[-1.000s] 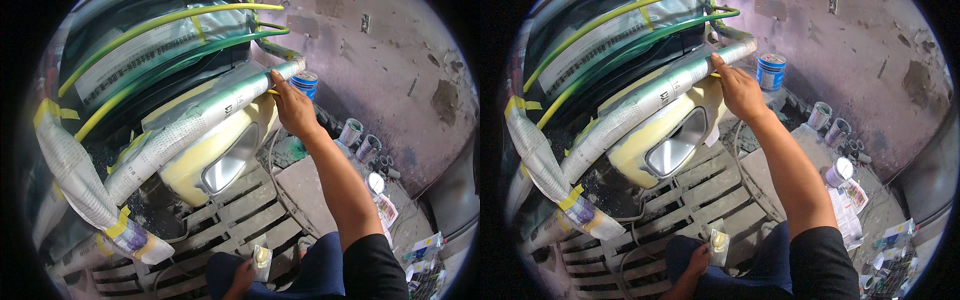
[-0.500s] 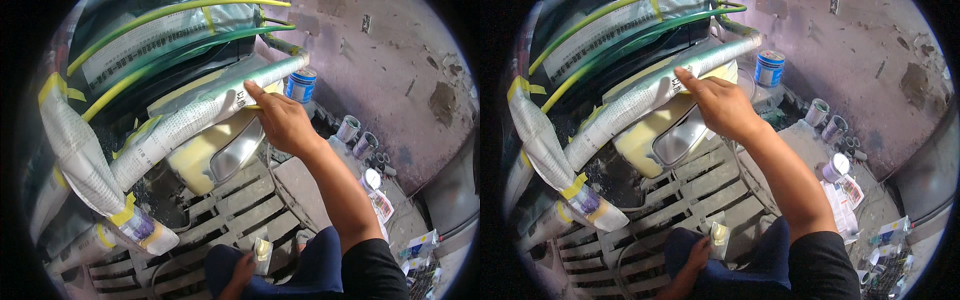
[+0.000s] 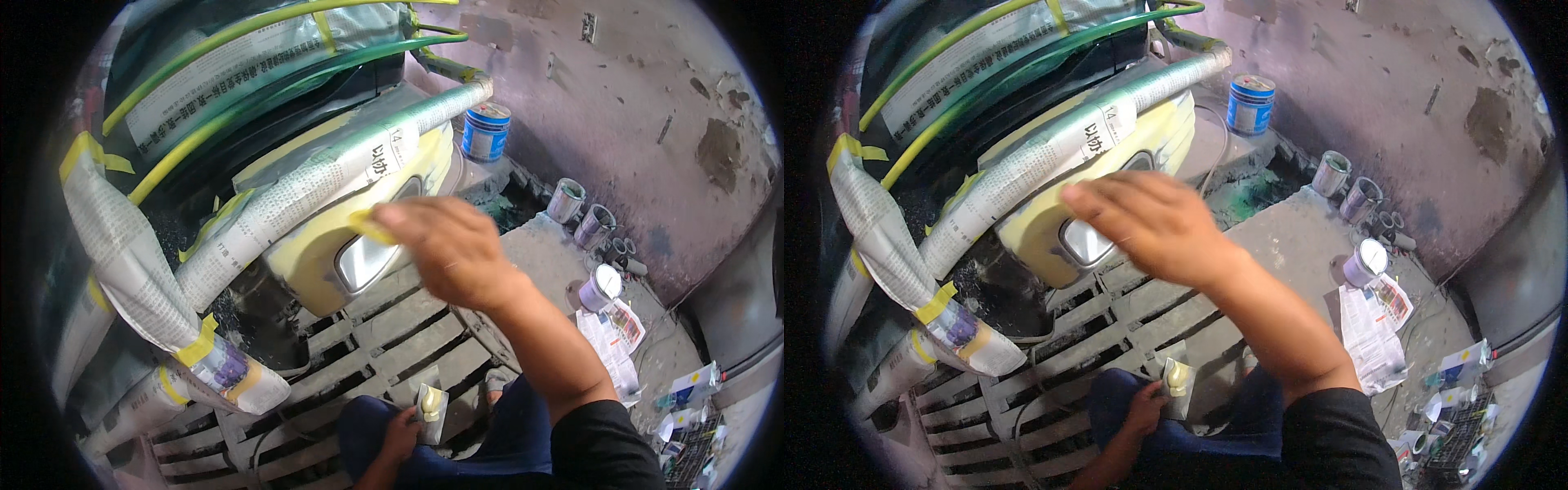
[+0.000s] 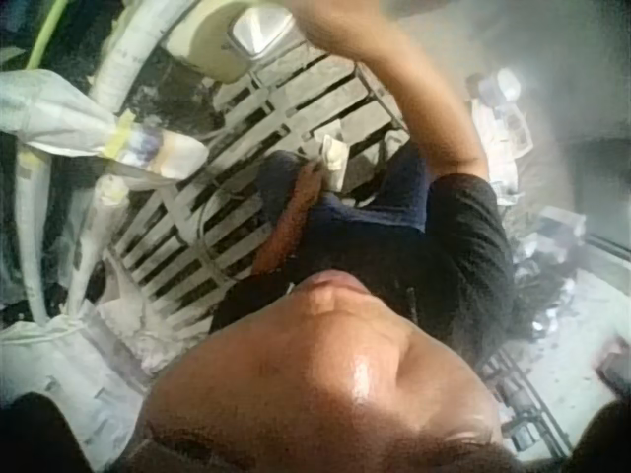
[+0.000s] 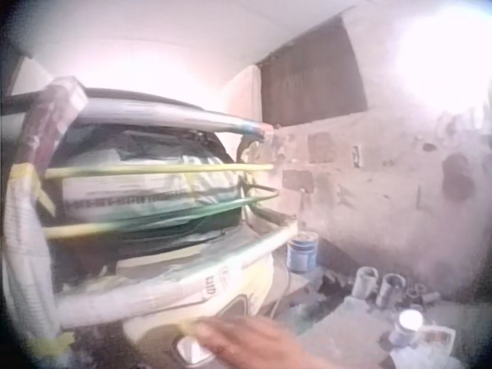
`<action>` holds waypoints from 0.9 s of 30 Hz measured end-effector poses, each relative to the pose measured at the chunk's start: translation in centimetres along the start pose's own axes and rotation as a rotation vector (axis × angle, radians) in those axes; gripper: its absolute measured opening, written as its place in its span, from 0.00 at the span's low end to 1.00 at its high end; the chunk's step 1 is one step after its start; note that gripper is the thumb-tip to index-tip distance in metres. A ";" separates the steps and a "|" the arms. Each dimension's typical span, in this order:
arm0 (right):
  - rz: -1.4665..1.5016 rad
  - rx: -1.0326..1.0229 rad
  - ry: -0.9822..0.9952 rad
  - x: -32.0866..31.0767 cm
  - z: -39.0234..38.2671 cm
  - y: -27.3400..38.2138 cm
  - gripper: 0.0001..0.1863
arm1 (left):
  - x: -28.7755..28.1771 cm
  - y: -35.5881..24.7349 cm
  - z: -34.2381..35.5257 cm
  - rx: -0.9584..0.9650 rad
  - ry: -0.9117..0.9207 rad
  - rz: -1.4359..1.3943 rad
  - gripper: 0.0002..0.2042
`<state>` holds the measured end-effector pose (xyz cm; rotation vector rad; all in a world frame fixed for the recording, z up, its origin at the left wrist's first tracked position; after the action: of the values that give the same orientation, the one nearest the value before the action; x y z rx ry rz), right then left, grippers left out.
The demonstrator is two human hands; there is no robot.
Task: The person applies a yellow body filler to a car door using a metal putty knife and then smooths it with a yellow sponge. The door is masked with newspaper and tape. The person repeatedly scoops filler onto the knife and spreads it over the door surface.
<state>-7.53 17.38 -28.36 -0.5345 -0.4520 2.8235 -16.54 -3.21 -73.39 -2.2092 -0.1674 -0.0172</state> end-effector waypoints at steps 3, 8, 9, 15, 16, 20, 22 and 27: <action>-0.094 0.327 0.058 -1.4 -3.8 -3.3 0.27 | 0.2 -0.8 -0.8 0.011 -0.033 -0.017 0.25; -0.179 0.478 -0.018 -1.9 -7.1 -9.5 0.25 | -1.1 1.2 -0.1 0.147 -0.009 0.214 0.24; -0.203 0.489 0.001 -2.1 -7.8 -10.6 0.25 | -0.4 0.2 -0.7 0.083 0.007 0.178 0.24; -0.262 0.566 0.073 -0.1 -7.5 -12.0 0.25 | -0.9 -0.4 -1.0 0.027 -0.012 0.206 0.24; -0.227 0.608 0.114 0.4 -7.8 -11.6 0.25 | -1.2 0.5 -0.9 -0.035 0.003 0.149 0.25; -0.197 0.488 -0.027 1.4 -6.4 -8.3 0.27 | -0.8 0.3 -1.3 -0.038 -0.002 0.038 0.25; -0.201 0.450 -0.037 1.6 -4.9 -5.9 0.29 | -0.7 0.0 -1.3 -0.021 -0.016 0.107 0.24; -0.038 0.383 -0.096 2.5 -2.8 -0.3 0.30 | 0.8 -3.0 -2.0 -0.074 -0.061 0.097 0.24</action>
<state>-8.66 19.04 -31.50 -0.3086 0.0667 2.8035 -16.04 -2.95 -69.72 -2.2902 -0.0947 0.0991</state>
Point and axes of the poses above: each hand's wrist, its own z-axis towards the middle knuckle, its own x-axis out of the palm, y = z × x, the point moved 5 cm from there along z, towards the middle knuckle, and after that the axes turned 6 degrees about -x, right-handed, at the moved point
